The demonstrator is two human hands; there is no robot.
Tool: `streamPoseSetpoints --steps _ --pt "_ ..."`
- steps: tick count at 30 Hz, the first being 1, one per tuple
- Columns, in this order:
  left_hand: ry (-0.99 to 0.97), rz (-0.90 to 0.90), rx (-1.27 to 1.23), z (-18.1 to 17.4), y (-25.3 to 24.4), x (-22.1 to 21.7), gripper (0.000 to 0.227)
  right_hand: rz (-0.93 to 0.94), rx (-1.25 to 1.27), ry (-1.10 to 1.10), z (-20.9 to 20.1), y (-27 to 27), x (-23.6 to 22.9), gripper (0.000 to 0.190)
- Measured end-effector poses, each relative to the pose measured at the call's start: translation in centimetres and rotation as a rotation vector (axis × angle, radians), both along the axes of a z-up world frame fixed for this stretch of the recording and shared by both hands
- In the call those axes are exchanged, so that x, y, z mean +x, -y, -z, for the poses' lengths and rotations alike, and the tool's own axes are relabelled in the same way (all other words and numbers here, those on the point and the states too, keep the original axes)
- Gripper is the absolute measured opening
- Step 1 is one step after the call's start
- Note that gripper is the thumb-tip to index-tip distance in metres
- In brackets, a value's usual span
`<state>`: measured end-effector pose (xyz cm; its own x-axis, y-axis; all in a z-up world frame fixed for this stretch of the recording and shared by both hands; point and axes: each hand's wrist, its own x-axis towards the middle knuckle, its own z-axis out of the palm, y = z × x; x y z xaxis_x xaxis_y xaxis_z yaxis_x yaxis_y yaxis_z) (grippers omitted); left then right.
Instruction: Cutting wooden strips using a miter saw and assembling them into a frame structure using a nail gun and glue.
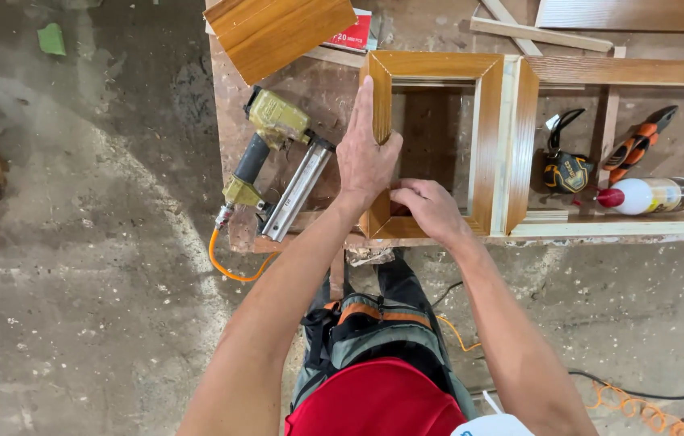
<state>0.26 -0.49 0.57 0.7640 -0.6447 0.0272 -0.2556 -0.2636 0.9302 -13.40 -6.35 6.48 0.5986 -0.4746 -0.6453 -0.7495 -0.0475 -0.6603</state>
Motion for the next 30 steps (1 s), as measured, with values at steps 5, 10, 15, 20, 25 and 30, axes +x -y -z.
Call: streamPoseSetpoints --steps 5,10,15,20,25,30 --pt "-0.014 -0.006 0.002 -0.1 -0.1 0.0 0.09 -0.166 -0.141 -0.186 -0.8 -0.2 0.7 0.037" --pt "0.036 -0.004 -0.037 -0.1 -0.1 0.0 0.09 -0.154 -0.137 -0.082 -0.3 -0.1 0.0 0.042" --pt "0.046 -0.005 -0.039 0.1 -0.3 -0.1 0.09 -0.136 -0.091 0.012 0.5 0.0 -0.3 0.043" --pt "0.081 0.003 -0.042 -0.5 -0.2 -0.2 0.091 -0.126 -0.123 -0.015 1.0 -0.2 -0.4 0.041" --pt "0.063 0.039 -0.04 -0.3 0.2 0.5 0.092 -0.168 0.097 0.242 3.5 1.0 -1.0 0.035" --pt "0.119 0.13 0.073 -7.6 -1.8 0.0 0.088 -0.124 -0.051 0.352 -3.6 -1.9 -2.3 0.042"
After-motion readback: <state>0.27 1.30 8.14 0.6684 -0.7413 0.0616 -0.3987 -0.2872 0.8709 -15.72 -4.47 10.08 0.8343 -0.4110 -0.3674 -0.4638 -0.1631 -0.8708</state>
